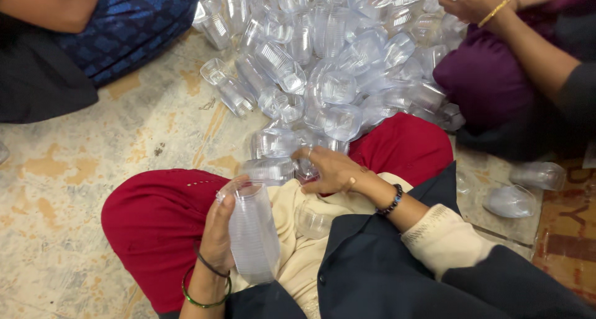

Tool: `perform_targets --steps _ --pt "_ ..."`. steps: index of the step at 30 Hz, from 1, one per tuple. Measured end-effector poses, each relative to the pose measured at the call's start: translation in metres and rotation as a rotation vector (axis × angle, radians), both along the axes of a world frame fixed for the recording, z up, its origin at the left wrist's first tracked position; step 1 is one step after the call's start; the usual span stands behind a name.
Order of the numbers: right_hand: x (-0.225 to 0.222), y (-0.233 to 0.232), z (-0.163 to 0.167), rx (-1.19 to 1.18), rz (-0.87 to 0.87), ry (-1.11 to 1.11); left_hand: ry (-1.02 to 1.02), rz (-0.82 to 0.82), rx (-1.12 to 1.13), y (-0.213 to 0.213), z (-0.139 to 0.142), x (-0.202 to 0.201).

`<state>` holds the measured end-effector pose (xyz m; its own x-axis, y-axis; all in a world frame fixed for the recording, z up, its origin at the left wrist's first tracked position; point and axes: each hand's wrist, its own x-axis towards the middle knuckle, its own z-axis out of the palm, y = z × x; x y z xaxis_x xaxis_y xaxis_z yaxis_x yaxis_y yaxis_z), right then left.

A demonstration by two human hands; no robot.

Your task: The person sits on the floor among a large pile of clear disposable plastic cups and repeatedly nests cups one at a time into a single stack held in their hands, adding cups from the pile and setting completed stacks aside. Other people around them perform the same cup-stacking work.

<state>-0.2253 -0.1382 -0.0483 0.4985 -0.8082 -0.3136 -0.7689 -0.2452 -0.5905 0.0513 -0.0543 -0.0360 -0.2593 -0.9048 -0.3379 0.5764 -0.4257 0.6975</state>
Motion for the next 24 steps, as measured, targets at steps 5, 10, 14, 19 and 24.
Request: perform_targets --steps 5,10,14,19,24 --pt "-0.014 0.006 0.03 0.039 -0.246 0.113 -0.14 -0.047 -0.086 -0.007 0.011 -0.005" --pt "0.007 0.05 0.073 0.187 -0.426 -0.826 -0.442 -0.178 -0.317 0.001 0.033 -0.021" --pt "0.036 0.08 0.084 -0.014 -0.155 -0.841 -0.514 -0.191 -0.402 0.009 0.046 -0.021" --pt "0.048 0.085 0.086 -0.013 -0.066 -0.769 -0.498 -0.111 -0.436 0.017 0.048 -0.016" --pt "0.057 0.089 0.083 -0.007 -0.064 -0.724 -0.501 -0.088 -0.371 0.022 0.039 -0.014"
